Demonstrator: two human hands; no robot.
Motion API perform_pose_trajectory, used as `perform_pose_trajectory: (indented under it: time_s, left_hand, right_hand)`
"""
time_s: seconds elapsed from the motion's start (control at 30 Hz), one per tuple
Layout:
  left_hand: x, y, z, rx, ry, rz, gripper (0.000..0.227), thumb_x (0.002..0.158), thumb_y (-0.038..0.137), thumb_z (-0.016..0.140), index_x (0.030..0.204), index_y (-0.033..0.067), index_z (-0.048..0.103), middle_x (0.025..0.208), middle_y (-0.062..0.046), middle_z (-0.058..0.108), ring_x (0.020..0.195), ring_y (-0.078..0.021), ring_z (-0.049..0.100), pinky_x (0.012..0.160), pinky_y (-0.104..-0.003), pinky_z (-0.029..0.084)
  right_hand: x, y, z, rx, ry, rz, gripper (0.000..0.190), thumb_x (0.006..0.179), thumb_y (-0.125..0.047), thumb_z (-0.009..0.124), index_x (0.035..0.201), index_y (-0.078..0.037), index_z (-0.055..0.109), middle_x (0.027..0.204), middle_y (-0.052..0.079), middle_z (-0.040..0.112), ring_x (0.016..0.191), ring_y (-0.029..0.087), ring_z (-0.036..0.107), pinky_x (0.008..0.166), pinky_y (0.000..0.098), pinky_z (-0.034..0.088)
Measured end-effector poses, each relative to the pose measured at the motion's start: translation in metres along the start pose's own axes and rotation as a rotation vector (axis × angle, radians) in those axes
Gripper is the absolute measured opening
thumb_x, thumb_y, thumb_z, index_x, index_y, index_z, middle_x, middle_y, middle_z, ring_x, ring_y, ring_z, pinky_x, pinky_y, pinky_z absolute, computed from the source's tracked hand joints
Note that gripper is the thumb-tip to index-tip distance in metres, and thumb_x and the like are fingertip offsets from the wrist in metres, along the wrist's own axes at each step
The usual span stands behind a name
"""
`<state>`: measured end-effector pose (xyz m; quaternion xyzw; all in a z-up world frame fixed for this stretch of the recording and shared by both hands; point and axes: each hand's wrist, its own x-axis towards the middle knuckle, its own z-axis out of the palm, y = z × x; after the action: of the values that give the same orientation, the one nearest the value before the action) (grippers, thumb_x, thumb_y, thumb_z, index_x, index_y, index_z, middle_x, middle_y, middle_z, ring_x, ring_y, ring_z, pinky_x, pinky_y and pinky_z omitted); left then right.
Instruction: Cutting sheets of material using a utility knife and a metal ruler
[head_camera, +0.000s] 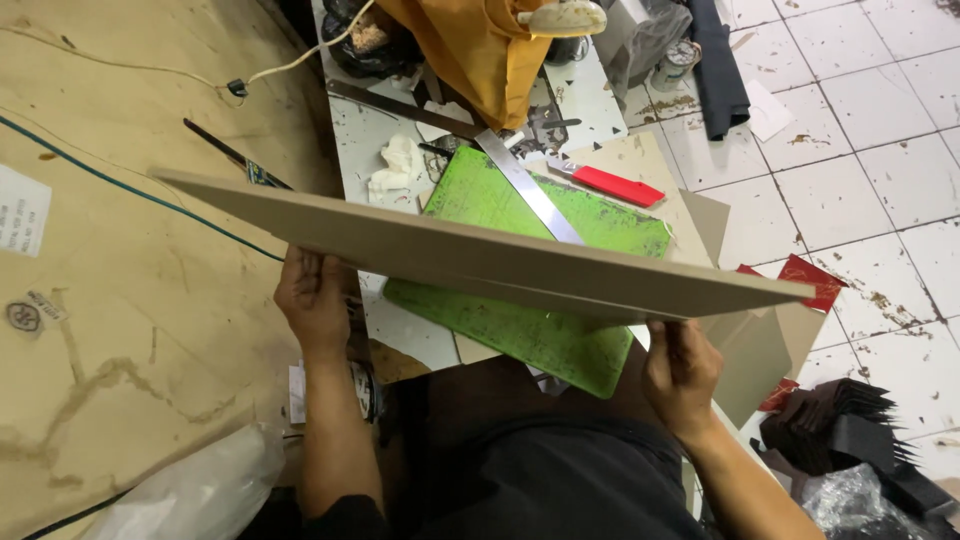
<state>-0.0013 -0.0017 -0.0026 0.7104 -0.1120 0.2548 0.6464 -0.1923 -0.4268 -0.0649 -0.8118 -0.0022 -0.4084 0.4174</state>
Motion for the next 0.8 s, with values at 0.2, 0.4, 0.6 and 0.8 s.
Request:
perform_pose_trajectory:
  time_s: [0.2,0.4,0.6,0.8]
  left_hand:
    - [0.002,0.021,0.010,-0.026,0.009,-0.013,0.045,0.106,-0.003,0.058,0.150,-0.0060,0.048,0.141,-0.024,0.060,0.133,-0.0342,0.055,0.111,-0.052,0.048]
    - [0.003,0.006,0.009,-0.054,0.020,-0.028,0.042,0.105,-0.005,0.059,0.146,-0.0074,0.051,0.137,-0.025,0.063,0.131,-0.0329,0.057,0.111,-0.050,0.048]
    - [0.006,-0.006,-0.007,-0.061,0.028,-0.014,0.033,0.103,-0.010,0.060,0.136,-0.0066,0.062,0.120,-0.022,0.071,0.116,-0.0293,0.067,0.099,-0.045,0.056]
    - [0.007,-0.018,-0.011,-0.161,0.045,-0.067,0.030,0.100,-0.015,0.058,0.128,-0.0064,0.067,0.107,-0.021,0.074,0.101,-0.0221,0.070,0.089,-0.042,0.059]
  right_hand:
    - [0.017,-0.043,0.018,-0.134,0.016,0.027,0.003,0.101,0.005,0.064,0.101,0.008,0.065,0.091,0.028,0.071,0.081,0.051,0.068,0.063,0.0501,0.051]
    - [0.008,-0.027,0.015,-0.117,0.001,0.033,0.009,0.101,0.008,0.061,0.109,0.009,0.064,0.093,0.028,0.070,0.083,0.052,0.068,0.065,0.0528,0.052]
    - [0.010,-0.018,-0.003,0.146,-0.079,0.114,0.019,0.096,0.013,0.060,0.113,0.008,0.062,0.095,0.020,0.073,0.084,0.038,0.075,0.073,0.0456,0.058]
    - [0.009,-0.007,-0.008,0.168,-0.117,0.110,0.008,0.099,0.009,0.060,0.105,0.005,0.060,0.087,0.018,0.072,0.072,0.031,0.072,0.065,0.0410,0.055]
